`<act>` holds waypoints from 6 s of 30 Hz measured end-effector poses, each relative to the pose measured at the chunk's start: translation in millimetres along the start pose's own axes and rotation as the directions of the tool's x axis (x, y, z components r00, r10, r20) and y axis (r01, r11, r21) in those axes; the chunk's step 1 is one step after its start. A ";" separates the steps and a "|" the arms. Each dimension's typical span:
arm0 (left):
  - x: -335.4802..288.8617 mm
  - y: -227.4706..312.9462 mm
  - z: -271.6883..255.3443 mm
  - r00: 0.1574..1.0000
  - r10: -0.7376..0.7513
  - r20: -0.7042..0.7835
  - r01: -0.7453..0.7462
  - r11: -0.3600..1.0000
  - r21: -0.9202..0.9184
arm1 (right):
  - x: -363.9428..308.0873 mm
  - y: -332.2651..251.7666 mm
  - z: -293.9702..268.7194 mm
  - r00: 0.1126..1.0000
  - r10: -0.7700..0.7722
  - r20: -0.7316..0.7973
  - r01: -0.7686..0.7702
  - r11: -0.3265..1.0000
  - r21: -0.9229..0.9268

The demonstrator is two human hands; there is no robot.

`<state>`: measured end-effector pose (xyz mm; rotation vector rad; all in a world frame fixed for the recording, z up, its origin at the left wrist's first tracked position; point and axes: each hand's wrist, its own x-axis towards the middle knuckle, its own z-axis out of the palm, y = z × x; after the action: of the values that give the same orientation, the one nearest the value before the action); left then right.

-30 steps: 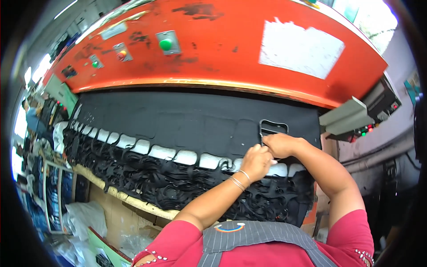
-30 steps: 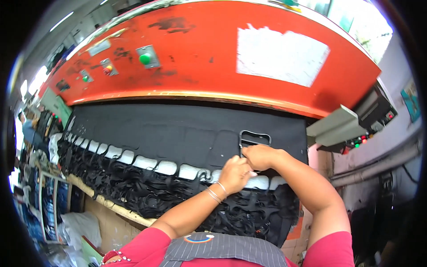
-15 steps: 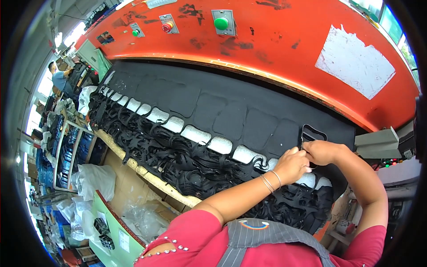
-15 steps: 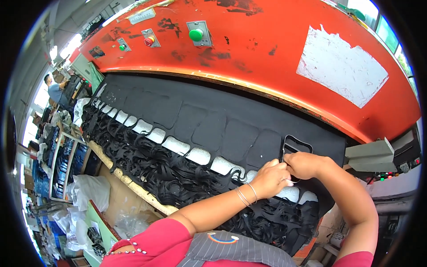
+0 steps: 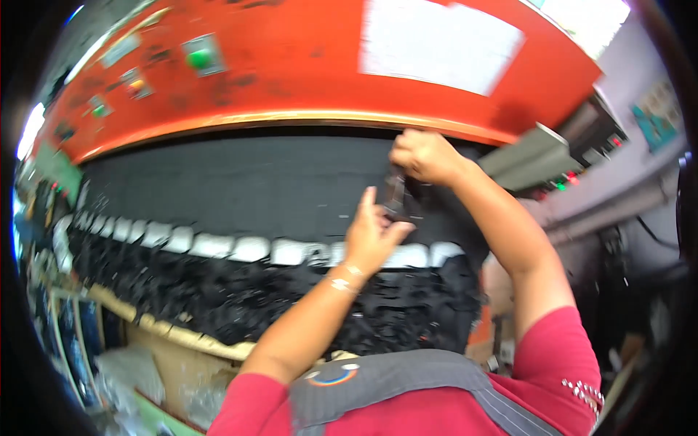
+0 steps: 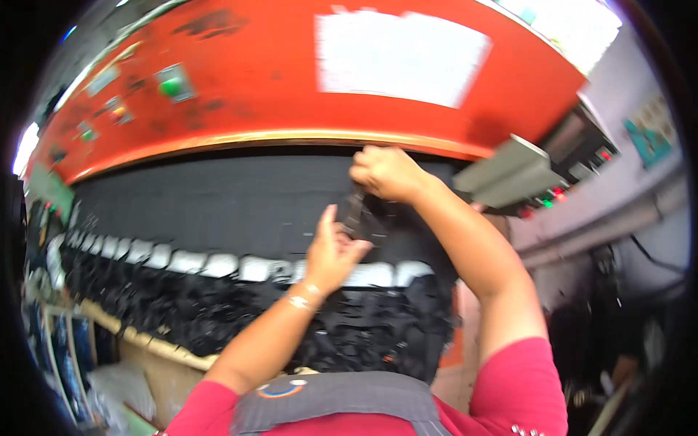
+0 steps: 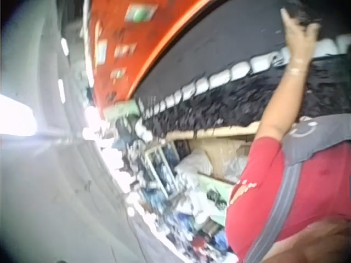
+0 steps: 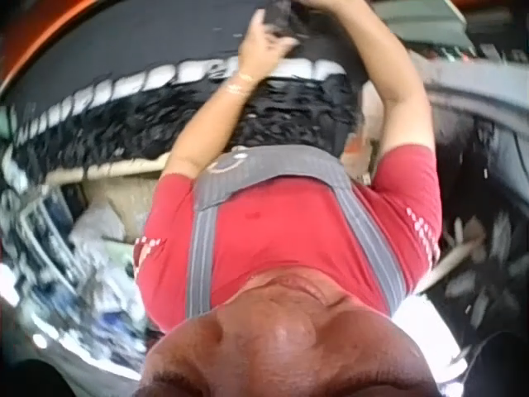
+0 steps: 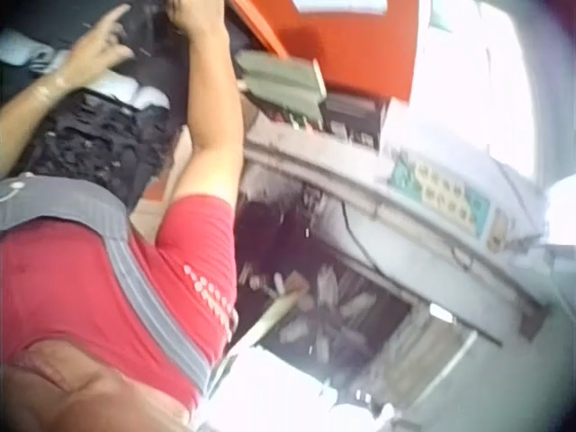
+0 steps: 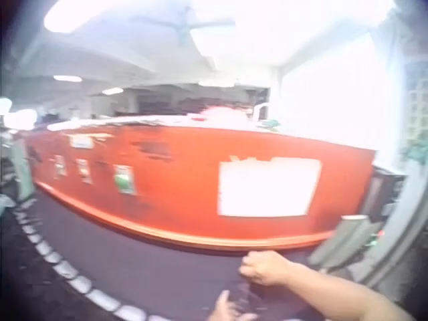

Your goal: Operating a hydraulic press to cut shoe components from a sheet of material using a metal die.

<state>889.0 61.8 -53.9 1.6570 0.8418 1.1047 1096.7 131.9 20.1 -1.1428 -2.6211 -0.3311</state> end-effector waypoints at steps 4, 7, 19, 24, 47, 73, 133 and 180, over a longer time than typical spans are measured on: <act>-3.7 -7.0 -6.7 0.960 0.119 0.255 -0.201 0.924 0.324 | -61.9 -2.3 -29.4 0.704 0.662 0.258 -0.705 0.696 0.137; -12.0 1.1 6.8 0.901 0.137 0.412 -0.347 0.798 0.493 | -117.1 -26.3 -12.1 0.454 0.763 0.460 -0.890 0.367 0.270; -4.0 1.8 11.4 0.861 0.137 0.489 -0.444 0.672 0.593 | -175.4 -86.4 12.9 0.631 0.767 0.117 -0.751 0.566 0.341; -5.8 0.7 9.0 0.850 0.158 0.503 -0.463 0.681 0.567 | -180.9 -91.5 20.5 0.639 0.768 0.037 -0.727 0.588 0.354; 85.9 31.6 -609.6 0.452 0.375 -0.809 0.240 0.823 0.516 | 241.1 -264.4 -80.0 0.779 0.333 -0.531 -0.154 0.923 0.354; -113.6 42.0 -276.4 0.905 0.117 0.409 -0.377 0.667 0.643 | 80.7 1.4 -303.9 -0.070 0.963 0.260 -0.498 -0.260 0.827; 76.4 -33.1 66.5 0.910 0.175 0.376 -0.327 0.861 0.390 | -227.7 -212.8 -45.7 0.357 0.437 0.826 0.307 -0.890 0.338; 52.8 -25.4 48.5 0.984 0.023 0.177 -0.045 0.991 0.122 | -22.7 19.6 -7.7 0.472 0.813 0.341 -0.881 0.423 0.211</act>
<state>952.1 101.1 -70.1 1.8499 0.7853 0.9285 1127.3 127.1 22.0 -2.2142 -1.6928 0.4928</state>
